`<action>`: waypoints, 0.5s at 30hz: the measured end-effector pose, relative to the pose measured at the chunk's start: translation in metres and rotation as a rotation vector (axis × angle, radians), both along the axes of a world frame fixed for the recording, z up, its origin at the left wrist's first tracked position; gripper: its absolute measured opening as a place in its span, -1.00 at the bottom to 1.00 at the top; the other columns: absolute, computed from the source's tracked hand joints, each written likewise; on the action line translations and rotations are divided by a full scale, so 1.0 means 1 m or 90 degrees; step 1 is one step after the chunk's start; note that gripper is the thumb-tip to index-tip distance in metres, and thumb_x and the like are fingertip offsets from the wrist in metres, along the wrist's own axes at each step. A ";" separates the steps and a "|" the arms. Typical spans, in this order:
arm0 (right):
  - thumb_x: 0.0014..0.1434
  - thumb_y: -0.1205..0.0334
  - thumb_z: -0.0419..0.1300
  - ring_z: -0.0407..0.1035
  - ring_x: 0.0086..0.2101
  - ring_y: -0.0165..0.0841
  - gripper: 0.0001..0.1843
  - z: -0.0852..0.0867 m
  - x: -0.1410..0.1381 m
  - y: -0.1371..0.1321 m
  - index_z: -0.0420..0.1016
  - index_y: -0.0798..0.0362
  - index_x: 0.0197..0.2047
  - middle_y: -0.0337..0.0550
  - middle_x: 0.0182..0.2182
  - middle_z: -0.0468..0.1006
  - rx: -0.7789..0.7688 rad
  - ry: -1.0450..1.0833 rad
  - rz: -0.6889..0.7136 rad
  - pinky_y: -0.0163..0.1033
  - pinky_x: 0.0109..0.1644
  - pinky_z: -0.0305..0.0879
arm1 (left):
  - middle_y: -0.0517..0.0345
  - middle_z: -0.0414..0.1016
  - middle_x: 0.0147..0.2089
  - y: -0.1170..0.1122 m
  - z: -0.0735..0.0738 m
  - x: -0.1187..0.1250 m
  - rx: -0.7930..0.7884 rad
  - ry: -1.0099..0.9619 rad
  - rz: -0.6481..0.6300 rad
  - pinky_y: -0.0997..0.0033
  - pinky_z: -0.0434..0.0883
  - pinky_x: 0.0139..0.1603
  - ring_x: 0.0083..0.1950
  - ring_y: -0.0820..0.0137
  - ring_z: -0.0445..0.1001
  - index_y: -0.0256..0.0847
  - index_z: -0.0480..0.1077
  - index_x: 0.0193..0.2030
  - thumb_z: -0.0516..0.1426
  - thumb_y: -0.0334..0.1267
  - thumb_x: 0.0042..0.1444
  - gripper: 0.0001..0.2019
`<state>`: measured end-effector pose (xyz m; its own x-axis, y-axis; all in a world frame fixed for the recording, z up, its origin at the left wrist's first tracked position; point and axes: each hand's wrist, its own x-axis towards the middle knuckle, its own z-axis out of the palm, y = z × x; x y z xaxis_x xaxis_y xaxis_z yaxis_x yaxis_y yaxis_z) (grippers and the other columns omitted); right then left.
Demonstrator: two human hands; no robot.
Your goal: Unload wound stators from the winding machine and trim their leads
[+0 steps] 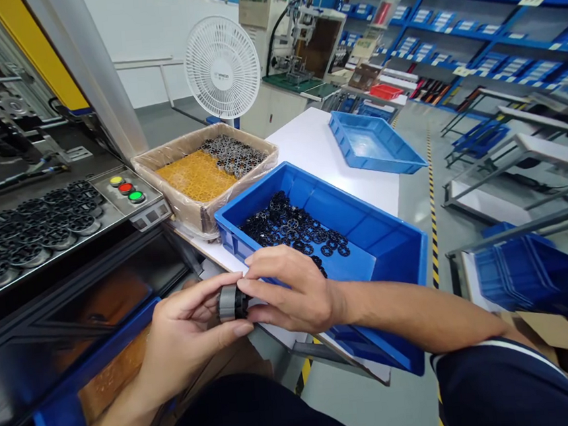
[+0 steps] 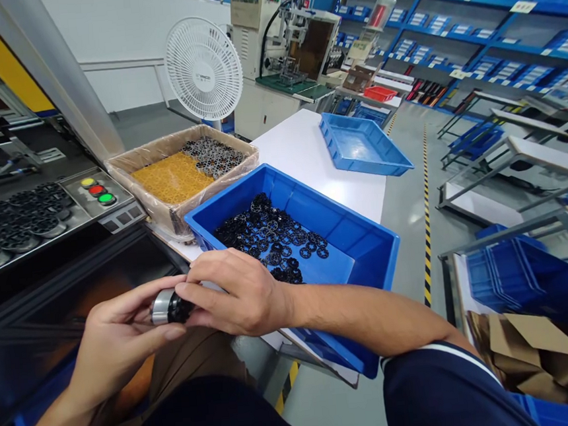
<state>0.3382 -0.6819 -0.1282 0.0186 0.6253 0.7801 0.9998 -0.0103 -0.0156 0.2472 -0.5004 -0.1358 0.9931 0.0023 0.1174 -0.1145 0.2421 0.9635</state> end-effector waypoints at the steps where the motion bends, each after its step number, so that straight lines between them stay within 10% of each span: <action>1: 0.29 0.19 0.20 0.46 -0.07 -0.21 -0.75 0.000 0.000 0.000 0.50 0.24 -0.11 0.07 -0.22 0.56 0.000 -0.004 0.004 -0.09 -0.08 0.54 | 0.29 0.70 -0.17 0.000 0.000 0.000 0.001 0.001 -0.001 0.77 0.54 -0.21 -0.18 0.40 0.67 0.05 0.61 -0.08 0.37 -0.63 -0.17 -0.45; 11: 0.25 0.24 0.26 0.46 -0.14 -0.23 -0.73 -0.001 -0.001 0.000 0.52 0.31 -0.10 0.06 -0.24 0.57 -0.006 -0.021 0.055 -0.12 -0.10 0.52 | 0.28 0.70 -0.21 0.005 -0.005 -0.002 -0.036 0.065 -0.055 0.66 0.58 -0.22 -0.23 0.35 0.68 0.04 0.61 -0.09 0.41 -0.55 -0.19 -0.49; 15: 0.27 0.26 0.23 0.44 -0.07 -0.26 -0.76 0.000 -0.003 0.001 0.49 0.25 -0.06 0.08 -0.18 0.55 -0.017 0.058 0.047 -0.09 0.00 0.49 | 0.20 0.61 0.08 0.001 -0.009 -0.009 -0.008 0.017 -0.035 0.62 0.52 0.01 0.08 0.29 0.58 0.05 0.51 0.11 0.33 -0.46 0.03 -0.50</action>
